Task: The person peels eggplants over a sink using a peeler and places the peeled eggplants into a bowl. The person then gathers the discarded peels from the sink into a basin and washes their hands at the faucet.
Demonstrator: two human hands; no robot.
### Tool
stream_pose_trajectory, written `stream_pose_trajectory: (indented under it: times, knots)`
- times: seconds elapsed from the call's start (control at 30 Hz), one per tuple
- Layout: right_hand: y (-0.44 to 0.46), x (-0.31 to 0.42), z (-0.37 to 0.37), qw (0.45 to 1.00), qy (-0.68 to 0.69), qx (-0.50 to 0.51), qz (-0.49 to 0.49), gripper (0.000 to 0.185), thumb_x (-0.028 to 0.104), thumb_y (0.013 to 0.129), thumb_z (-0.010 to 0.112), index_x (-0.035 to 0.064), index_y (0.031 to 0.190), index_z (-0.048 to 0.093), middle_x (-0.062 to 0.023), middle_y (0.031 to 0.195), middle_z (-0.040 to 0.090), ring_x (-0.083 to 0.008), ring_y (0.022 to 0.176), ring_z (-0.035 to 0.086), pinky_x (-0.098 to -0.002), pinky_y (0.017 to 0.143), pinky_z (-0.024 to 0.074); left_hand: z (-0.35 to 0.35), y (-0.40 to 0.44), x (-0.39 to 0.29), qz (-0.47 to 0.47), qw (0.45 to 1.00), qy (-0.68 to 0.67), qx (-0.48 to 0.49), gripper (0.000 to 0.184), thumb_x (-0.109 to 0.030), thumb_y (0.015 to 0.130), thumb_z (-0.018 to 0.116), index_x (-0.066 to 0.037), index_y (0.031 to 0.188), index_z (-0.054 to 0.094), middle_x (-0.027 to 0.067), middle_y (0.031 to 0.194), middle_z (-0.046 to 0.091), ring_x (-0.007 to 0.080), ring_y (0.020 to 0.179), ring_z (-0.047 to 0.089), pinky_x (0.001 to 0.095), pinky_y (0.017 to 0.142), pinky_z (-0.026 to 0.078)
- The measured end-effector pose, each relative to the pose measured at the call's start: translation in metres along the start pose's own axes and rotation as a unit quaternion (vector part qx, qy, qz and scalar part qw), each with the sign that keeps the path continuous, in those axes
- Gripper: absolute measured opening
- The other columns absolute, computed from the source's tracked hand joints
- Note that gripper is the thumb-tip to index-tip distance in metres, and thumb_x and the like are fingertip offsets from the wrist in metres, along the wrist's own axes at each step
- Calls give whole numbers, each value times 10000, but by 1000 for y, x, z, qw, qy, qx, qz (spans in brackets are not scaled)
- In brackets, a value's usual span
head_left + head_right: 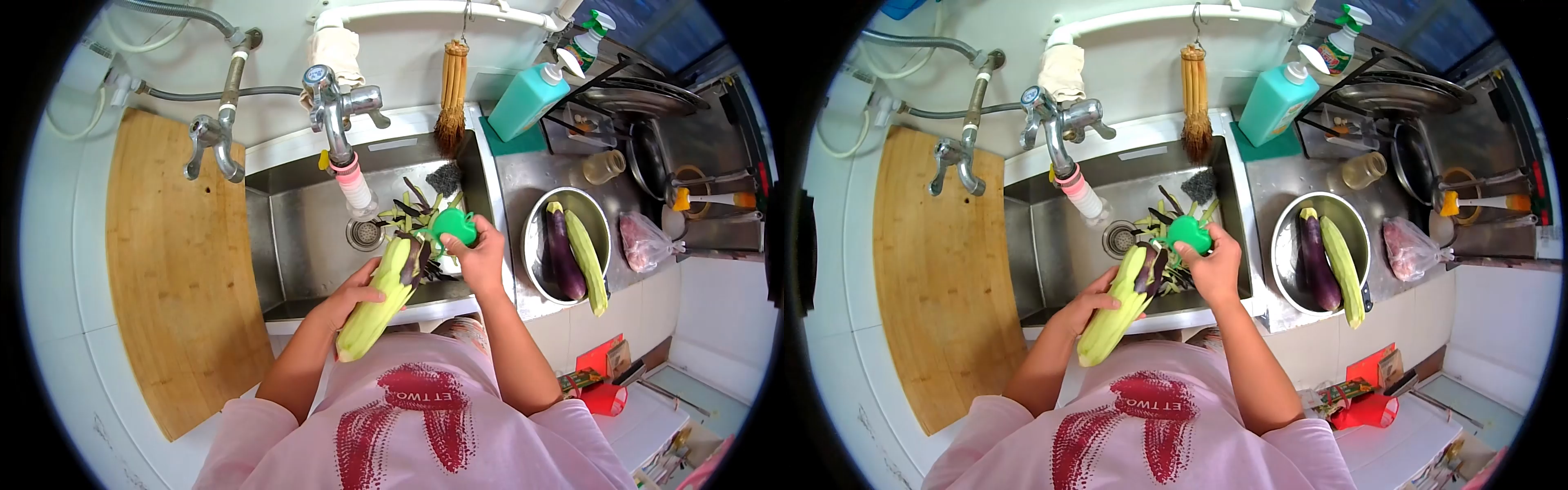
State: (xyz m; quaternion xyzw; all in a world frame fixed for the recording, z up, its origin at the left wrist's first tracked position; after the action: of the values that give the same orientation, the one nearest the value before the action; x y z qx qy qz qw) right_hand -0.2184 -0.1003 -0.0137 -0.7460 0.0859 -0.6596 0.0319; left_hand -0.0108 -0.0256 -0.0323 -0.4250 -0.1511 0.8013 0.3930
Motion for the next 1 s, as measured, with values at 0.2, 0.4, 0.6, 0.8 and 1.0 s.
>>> stream_pose_trajectory:
  times: [0.2,0.4,0.6,0.8,1.0]
  knots:
    - [-1,9,-5,997,-47,-35,-42,138,-24,744,684,-7,803,561,-27,704,584,-73,632,535,-216,562,433,11,0,-3,-23,999,36,10,795,-88,714,608,-94,1405,215,135,1206,467,266,998,550,414,829,505]
    - [-11,10,15,990,51,123,43,174,21,708,726,0,826,599,-25,691,593,-80,636,522,-254,581,436,14,0,-8,-32,992,106,-58,800,-104,731,678,-119,1390,225,122,1147,480,238,935,566,374,748,531]
    - [-20,15,27,986,-20,167,10,197,0,689,736,-14,833,603,-51,699,615,-90,600,550,-243,541,456,9,5,-4,-12,987,145,-70,784,-166,716,715,-73,1343,254,144,1134,501,237,910,586,345,776,478]
    - [-22,7,27,985,74,120,98,191,-4,683,729,-31,835,616,-79,691,625,-112,555,592,-254,495,472,9,3,-16,25,967,244,-70,746,-190,705,706,-60,1319,302,125,1168,491,205,1066,467,309,916,373]
    - [0,-5,0,997,-25,43,51,181,9,688,713,-51,824,611,-114,690,636,-139,540,612,-262,491,484,9,-11,-22,22,947,320,-32,742,-173,693,704,-56,1313,314,106,1172,484,195,1083,455,309,944,351]
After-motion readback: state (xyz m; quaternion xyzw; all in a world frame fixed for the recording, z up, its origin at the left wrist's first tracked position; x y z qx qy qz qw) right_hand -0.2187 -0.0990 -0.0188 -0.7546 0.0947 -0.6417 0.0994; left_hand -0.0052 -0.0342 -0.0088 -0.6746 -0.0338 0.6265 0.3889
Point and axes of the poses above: each hand's wrist, its own y-axis towards the middle knuckle, its own z-axis out of the palm, x = y × z, the point moved 4 cm from there along y, towards the middle knuckle
